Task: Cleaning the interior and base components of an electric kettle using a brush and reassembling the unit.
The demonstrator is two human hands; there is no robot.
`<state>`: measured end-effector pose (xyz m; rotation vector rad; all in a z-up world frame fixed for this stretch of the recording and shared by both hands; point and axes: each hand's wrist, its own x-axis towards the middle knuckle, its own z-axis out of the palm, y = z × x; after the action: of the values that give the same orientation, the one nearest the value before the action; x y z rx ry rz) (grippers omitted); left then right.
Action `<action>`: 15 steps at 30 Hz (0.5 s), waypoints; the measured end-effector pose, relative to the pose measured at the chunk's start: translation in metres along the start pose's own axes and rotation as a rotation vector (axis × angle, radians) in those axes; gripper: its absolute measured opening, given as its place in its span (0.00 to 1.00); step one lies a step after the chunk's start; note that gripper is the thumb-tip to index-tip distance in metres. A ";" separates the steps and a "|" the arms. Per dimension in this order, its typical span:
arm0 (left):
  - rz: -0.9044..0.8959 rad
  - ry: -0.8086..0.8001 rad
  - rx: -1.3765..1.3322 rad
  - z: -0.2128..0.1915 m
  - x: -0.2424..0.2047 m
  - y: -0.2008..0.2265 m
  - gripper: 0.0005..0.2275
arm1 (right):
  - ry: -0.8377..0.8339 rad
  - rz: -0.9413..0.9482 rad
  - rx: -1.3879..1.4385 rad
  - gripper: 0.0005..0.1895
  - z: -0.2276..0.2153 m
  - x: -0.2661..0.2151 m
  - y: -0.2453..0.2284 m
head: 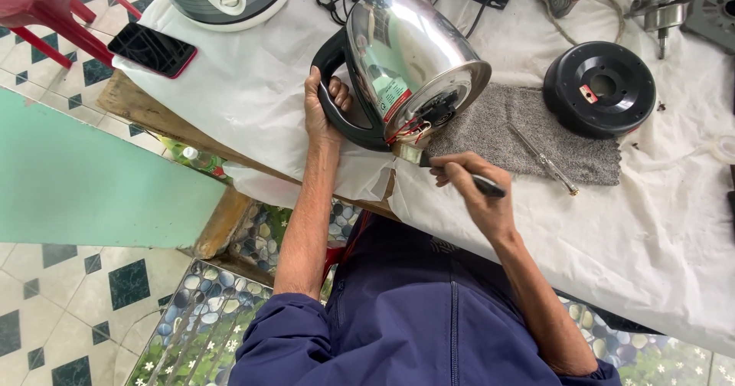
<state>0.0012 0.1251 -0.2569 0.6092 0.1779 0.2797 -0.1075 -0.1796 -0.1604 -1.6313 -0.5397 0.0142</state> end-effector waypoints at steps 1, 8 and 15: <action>0.000 -0.002 -0.001 0.001 0.001 0.001 0.21 | 0.001 -0.002 -0.001 0.10 -0.005 0.001 0.001; 0.012 0.018 0.012 0.004 -0.003 0.000 0.21 | 0.166 -0.135 -0.285 0.07 -0.038 -0.019 -0.002; 0.001 0.016 -0.010 0.002 0.001 0.000 0.21 | -0.013 -0.434 -0.417 0.09 -0.007 -0.014 -0.015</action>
<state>0.0027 0.1243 -0.2559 0.5975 0.1917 0.2861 -0.1224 -0.1900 -0.1497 -1.8819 -0.9446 -0.4351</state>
